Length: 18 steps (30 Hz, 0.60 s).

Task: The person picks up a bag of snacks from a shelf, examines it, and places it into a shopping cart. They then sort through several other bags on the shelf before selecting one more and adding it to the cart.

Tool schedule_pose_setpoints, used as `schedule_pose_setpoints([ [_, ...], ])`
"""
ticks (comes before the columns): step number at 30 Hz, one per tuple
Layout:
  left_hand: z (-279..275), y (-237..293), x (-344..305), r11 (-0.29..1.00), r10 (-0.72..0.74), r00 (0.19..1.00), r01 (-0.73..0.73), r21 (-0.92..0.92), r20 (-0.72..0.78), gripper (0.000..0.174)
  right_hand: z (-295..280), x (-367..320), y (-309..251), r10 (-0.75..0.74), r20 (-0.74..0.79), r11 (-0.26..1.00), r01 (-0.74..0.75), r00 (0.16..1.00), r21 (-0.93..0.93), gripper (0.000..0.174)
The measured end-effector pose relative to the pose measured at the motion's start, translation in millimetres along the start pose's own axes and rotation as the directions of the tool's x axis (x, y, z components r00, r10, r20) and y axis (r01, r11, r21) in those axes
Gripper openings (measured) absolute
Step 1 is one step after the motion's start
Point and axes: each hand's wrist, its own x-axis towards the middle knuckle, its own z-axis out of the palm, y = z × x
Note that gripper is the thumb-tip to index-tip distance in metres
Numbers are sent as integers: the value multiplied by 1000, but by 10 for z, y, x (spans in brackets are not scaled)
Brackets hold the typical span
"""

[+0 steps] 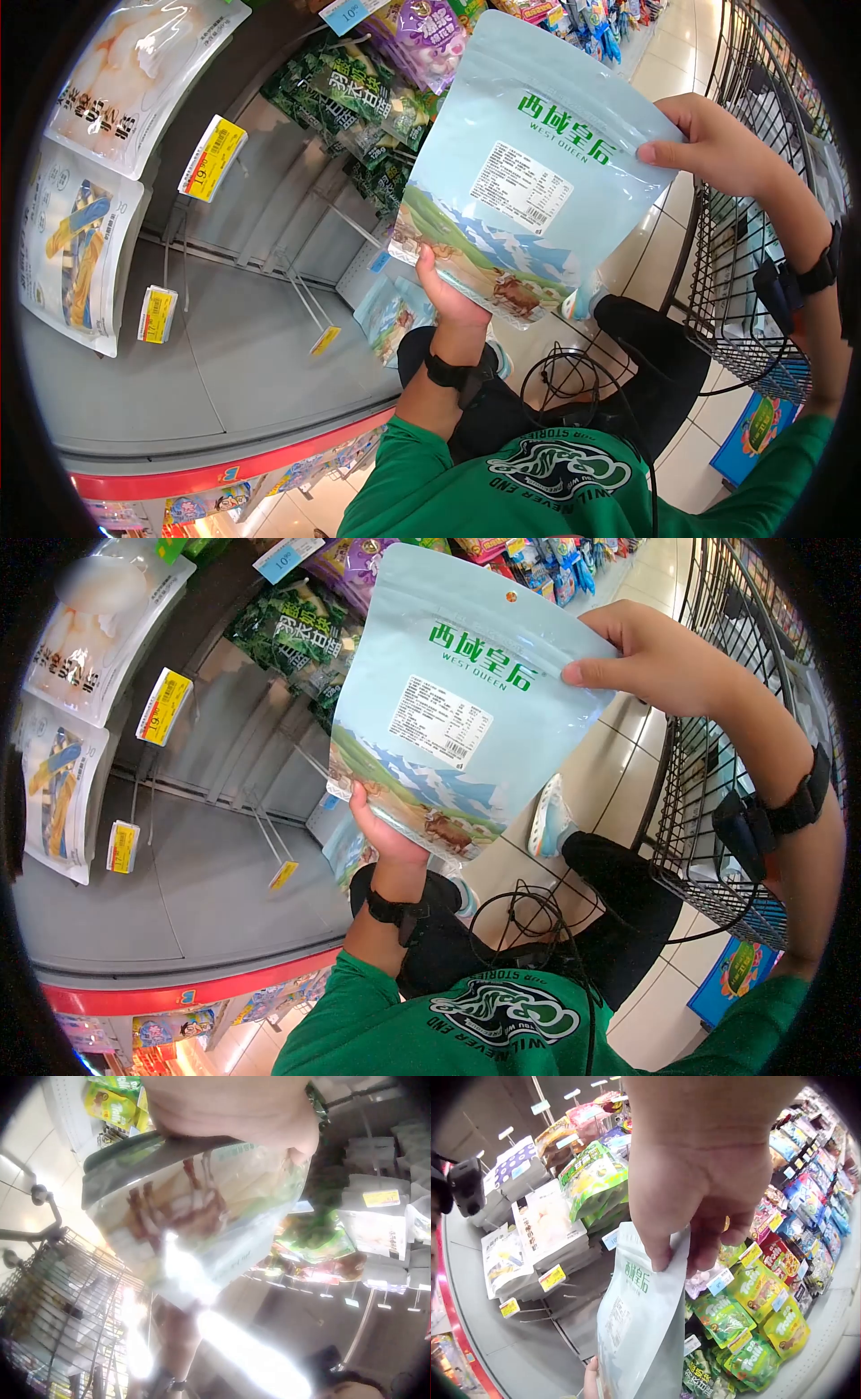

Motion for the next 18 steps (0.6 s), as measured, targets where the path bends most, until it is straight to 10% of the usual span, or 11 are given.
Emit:
schedule_pose_setpoints([
  [18,16,61,18,999,-22,998,20,-31,-60,64,21,-2,-61,69,-58,977,-79,996,-199,35],
])
